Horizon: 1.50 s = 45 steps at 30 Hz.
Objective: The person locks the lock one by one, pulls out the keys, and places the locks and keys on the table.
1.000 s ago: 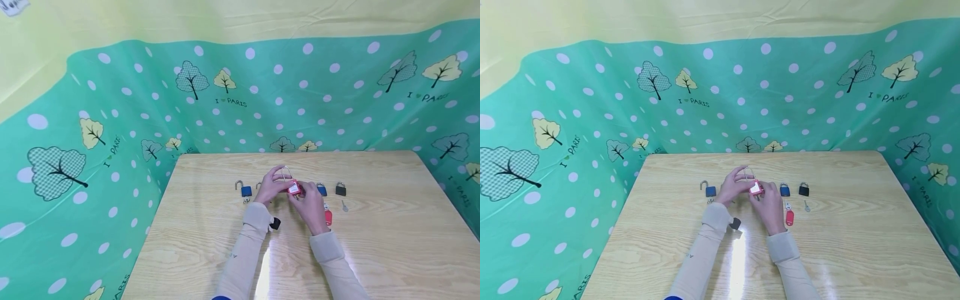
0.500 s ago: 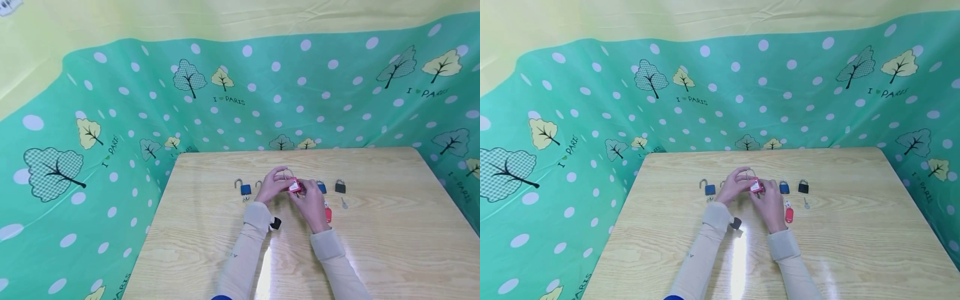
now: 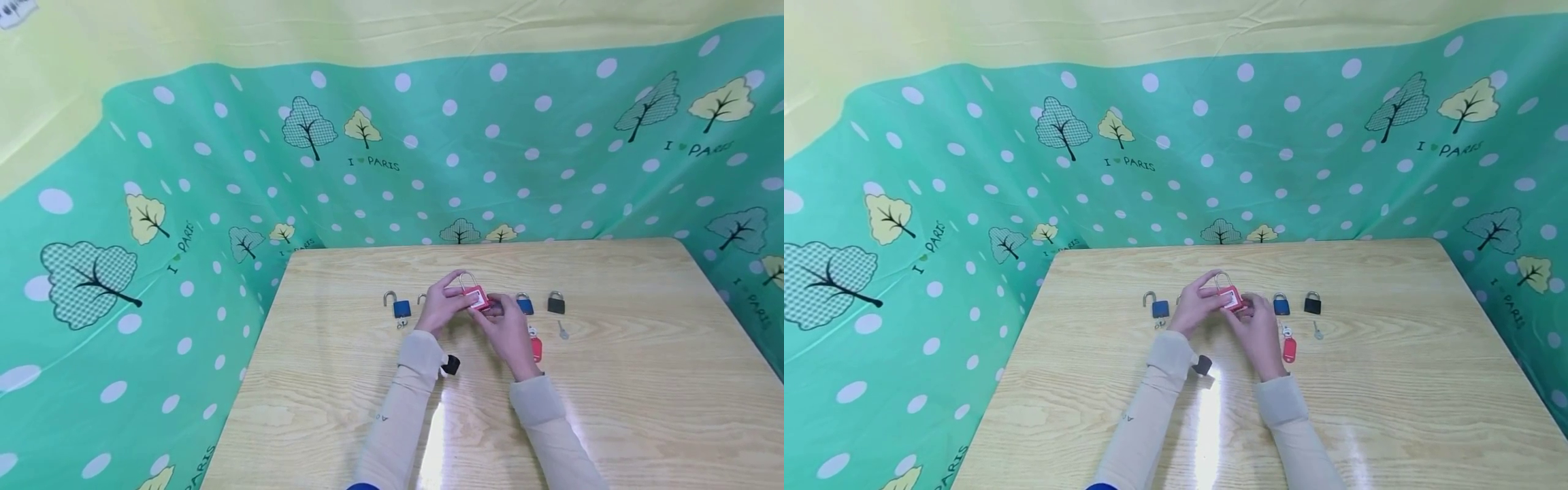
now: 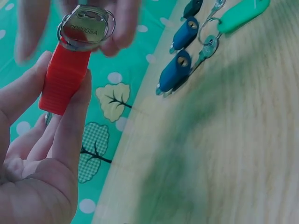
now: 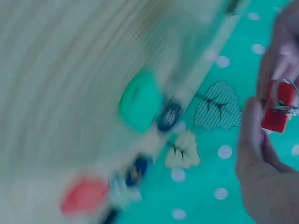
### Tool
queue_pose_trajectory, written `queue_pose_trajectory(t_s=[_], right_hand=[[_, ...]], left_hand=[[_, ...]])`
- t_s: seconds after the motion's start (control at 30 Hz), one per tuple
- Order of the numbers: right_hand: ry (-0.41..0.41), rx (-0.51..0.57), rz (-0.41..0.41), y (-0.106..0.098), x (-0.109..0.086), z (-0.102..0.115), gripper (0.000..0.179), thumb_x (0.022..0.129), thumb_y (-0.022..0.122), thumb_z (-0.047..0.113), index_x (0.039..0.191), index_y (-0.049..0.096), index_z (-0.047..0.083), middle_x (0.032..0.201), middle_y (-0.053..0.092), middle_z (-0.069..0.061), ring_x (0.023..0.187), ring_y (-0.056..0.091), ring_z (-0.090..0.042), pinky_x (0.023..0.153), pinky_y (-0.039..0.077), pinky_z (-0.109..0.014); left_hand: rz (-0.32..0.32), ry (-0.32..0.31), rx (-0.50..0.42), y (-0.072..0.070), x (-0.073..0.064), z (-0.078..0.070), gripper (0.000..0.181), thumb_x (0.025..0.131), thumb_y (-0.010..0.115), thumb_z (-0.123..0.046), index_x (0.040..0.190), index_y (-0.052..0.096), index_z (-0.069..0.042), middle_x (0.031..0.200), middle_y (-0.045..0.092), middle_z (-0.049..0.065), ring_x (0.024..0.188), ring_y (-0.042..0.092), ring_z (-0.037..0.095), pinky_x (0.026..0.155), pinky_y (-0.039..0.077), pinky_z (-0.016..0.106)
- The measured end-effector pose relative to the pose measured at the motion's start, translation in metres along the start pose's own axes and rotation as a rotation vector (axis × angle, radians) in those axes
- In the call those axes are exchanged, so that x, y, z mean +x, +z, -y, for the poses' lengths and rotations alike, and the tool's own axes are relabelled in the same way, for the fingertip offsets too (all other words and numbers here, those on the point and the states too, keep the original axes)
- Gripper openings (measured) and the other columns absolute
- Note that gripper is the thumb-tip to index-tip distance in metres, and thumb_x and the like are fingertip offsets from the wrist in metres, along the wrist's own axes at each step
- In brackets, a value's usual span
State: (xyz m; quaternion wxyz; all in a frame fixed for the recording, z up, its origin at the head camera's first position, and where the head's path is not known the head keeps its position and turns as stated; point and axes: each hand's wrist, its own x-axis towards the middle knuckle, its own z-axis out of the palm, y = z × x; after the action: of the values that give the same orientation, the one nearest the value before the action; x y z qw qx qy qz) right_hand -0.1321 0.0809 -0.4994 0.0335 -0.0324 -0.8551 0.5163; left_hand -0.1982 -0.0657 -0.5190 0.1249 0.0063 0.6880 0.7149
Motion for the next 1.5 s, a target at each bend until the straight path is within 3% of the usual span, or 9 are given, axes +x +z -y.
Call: queue_pose_trajectory(t_s=[0.13, 0.27, 0.43, 0.67, 0.9, 0.97, 1.07, 1.3, 1.5], right_hand=[[0.160, 0.229, 0.114, -0.001, 0.002, -0.003, 0.056, 0.100, 0.058, 0.040, 0.132, 0.054, -0.005, 0.123, 0.064, -0.025, 0.111, 0.064, -0.033, 0.093, 0.055, -0.042], [0.213, 0.336, 0.176, -0.001, 0.004, -0.005, 0.047, 0.103, 0.054, 0.035, 0.123, 0.061, -0.007, 0.118, 0.067, -0.023, 0.107, 0.065, -0.028, 0.092, 0.056, -0.039], [0.233, 0.299, 0.172, 0.000, 0.003, -0.005, 0.044, 0.101, 0.057, 0.036, 0.123, 0.062, -0.002, 0.119, 0.066, -0.021, 0.107, 0.064, -0.028, 0.092, 0.055, -0.039], [0.208, 0.238, 0.081, 0.004, 0.003, -0.007, 0.037, 0.096, 0.067, 0.030, 0.116, 0.064, -0.001, 0.108, 0.069, -0.020, 0.100, 0.067, -0.032, 0.086, 0.058, -0.039], [0.197, 0.117, 0.006, 0.006, 0.001, -0.002, 0.029, 0.093, 0.071, 0.026, 0.105, 0.067, 0.001, 0.094, 0.069, -0.012, 0.087, 0.069, -0.029, 0.066, 0.054, -0.022], [0.199, 0.118, 0.001, 0.006, 0.000, 0.001, 0.027, 0.093, 0.071, 0.025, 0.104, 0.067, 0.000, 0.093, 0.069, -0.012, 0.087, 0.069, -0.032, 0.063, 0.051, -0.020], [0.210, 0.131, 0.003, 0.005, -0.001, 0.004, 0.027, 0.094, 0.070, 0.026, 0.105, 0.067, 0.001, 0.094, 0.069, -0.013, 0.091, 0.069, -0.035, 0.064, 0.052, -0.022], [0.232, 0.218, 0.029, 0.004, -0.004, 0.005, 0.029, 0.095, 0.068, 0.029, 0.108, 0.067, 0.003, 0.101, 0.070, -0.016, 0.096, 0.067, -0.036, 0.081, 0.057, -0.043], [0.240, 0.255, 0.019, 0.002, -0.006, 0.008, 0.029, 0.095, 0.068, 0.028, 0.108, 0.066, 0.002, 0.099, 0.071, -0.015, 0.094, 0.067, -0.036, 0.079, 0.058, -0.041]], left_hand=[[-0.036, 0.019, 0.000, -0.005, 0.000, -0.005, 0.063, 0.080, 0.084, -0.017, 0.134, 0.059, -0.038, 0.108, 0.074, 0.004, 0.095, 0.071, 0.018, 0.085, 0.058, 0.041], [-0.025, 0.025, -0.017, -0.008, -0.001, -0.009, 0.063, 0.080, 0.084, -0.018, 0.135, 0.059, -0.036, 0.107, 0.074, 0.004, 0.091, 0.072, 0.018, 0.090, 0.055, 0.051], [-0.009, 0.031, 0.002, -0.009, -0.002, -0.012, 0.067, 0.081, 0.083, -0.017, 0.142, 0.055, -0.026, 0.105, 0.075, 0.004, 0.088, 0.071, 0.015, 0.092, 0.053, 0.055], [-0.026, 0.043, 0.074, -0.007, -0.002, -0.016, 0.069, 0.081, 0.083, -0.014, 0.143, 0.054, -0.026, 0.105, 0.075, 0.002, 0.089, 0.071, 0.014, 0.078, 0.059, 0.031], [-0.003, 0.069, 0.096, -0.007, 0.000, -0.016, 0.067, 0.081, 0.082, -0.011, 0.141, 0.055, -0.026, 0.106, 0.075, 0.005, 0.090, 0.072, 0.016, 0.084, 0.058, 0.042], [0.004, 0.064, 0.092, -0.009, 0.000, -0.015, 0.066, 0.081, 0.082, -0.012, 0.140, 0.056, -0.026, 0.106, 0.075, 0.004, 0.090, 0.072, 0.017, 0.083, 0.058, 0.039], [0.010, 0.058, 0.101, -0.010, 0.000, -0.015, 0.066, 0.082, 0.082, -0.016, 0.140, 0.055, -0.028, 0.107, 0.075, 0.002, 0.094, 0.071, 0.016, 0.081, 0.058, 0.033], [0.023, 0.081, 0.039, -0.014, 0.000, -0.017, 0.061, 0.082, 0.082, -0.014, 0.137, 0.058, -0.026, 0.108, 0.075, 0.006, 0.094, 0.072, 0.018, 0.078, 0.057, 0.029], [0.019, 0.087, 0.009, -0.013, 0.001, -0.014, 0.064, 0.081, 0.083, -0.017, 0.139, 0.057, -0.024, 0.108, 0.075, 0.006, 0.095, 0.072, 0.019, 0.082, 0.057, 0.032]])
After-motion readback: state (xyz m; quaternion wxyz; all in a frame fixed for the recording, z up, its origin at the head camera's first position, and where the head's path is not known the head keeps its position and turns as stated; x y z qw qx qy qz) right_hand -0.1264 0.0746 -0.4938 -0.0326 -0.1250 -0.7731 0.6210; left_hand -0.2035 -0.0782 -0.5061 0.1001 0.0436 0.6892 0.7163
